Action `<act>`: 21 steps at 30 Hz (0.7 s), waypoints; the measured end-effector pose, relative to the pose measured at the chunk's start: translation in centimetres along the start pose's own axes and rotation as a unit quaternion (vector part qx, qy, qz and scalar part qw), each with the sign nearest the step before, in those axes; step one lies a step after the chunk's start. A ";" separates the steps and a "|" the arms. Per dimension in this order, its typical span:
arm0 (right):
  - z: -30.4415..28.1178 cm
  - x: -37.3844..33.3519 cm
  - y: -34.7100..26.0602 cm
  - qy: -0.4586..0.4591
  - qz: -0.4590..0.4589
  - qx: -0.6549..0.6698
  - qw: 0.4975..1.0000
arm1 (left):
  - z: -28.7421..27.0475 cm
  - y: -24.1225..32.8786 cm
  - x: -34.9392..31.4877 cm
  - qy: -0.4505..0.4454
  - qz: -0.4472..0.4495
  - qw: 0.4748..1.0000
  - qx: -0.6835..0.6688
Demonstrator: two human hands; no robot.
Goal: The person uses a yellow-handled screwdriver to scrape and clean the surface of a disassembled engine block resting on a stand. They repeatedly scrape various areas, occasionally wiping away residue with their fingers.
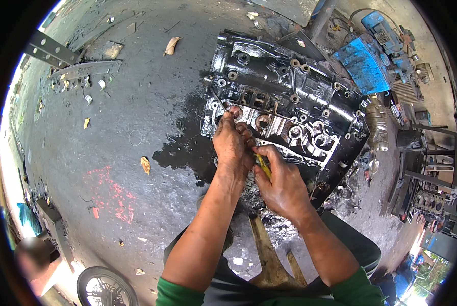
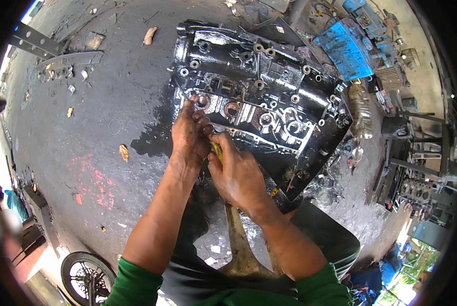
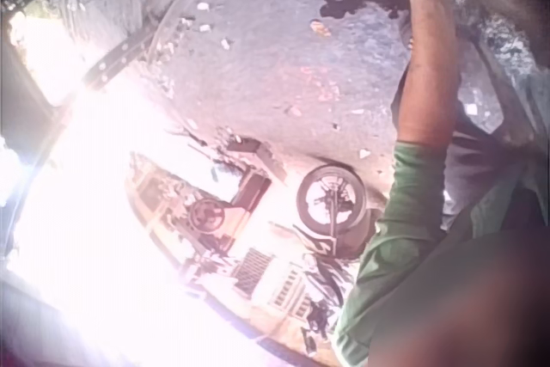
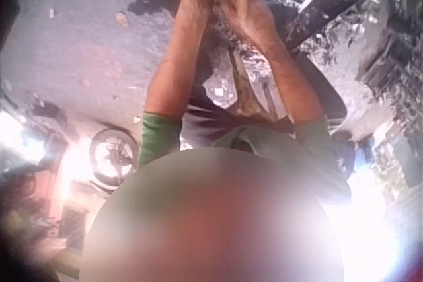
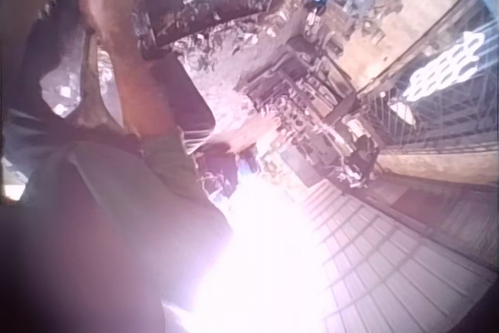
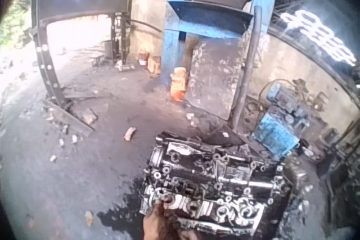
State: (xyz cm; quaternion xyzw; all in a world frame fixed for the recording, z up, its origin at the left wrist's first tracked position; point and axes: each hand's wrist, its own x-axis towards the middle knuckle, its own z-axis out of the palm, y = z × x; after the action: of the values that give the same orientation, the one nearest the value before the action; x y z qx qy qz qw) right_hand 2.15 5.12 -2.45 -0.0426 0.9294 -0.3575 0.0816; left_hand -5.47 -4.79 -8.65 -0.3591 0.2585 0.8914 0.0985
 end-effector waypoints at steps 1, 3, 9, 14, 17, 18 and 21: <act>-0.4 0.2 0.1 -0.005 -0.006 0.015 1.000 | 0.2 0.0 0.0 0.009 -0.010 1.000 0.000; -1.3 0.6 0.1 -0.084 0.090 0.063 0.990 | 0.5 0.2 -0.3 0.021 -0.011 1.000 0.000; -0.4 0.6 1.4 -0.143 0.178 0.379 0.897 | 0.2 1.1 -0.1 0.005 -0.013 0.999 0.033; 4.4 -0.9 2.0 -0.092 0.256 0.629 0.728 | -2.1 0.9 1.2 0.057 0.059 0.966 0.246; 8.0 -1.3 0.3 0.018 0.184 0.548 0.816 | -3.5 2.6 1.4 0.013 0.081 0.947 0.312; 8.9 -1.5 -0.2 0.063 0.142 0.449 0.880 | -3.8 3.2 1.5 0.040 0.066 0.932 0.354; 9.0 -2.6 -0.7 0.093 0.082 0.299 0.946 | -4.5 3.9 1.9 0.004 0.062 0.933 0.355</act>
State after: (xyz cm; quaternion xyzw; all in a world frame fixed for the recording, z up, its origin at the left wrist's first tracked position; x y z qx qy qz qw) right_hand 6.33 -0.96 -8.20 0.0935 0.7833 -0.6137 0.0329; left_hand -5.59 -10.48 -11.16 -0.2871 0.5802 0.7446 0.1628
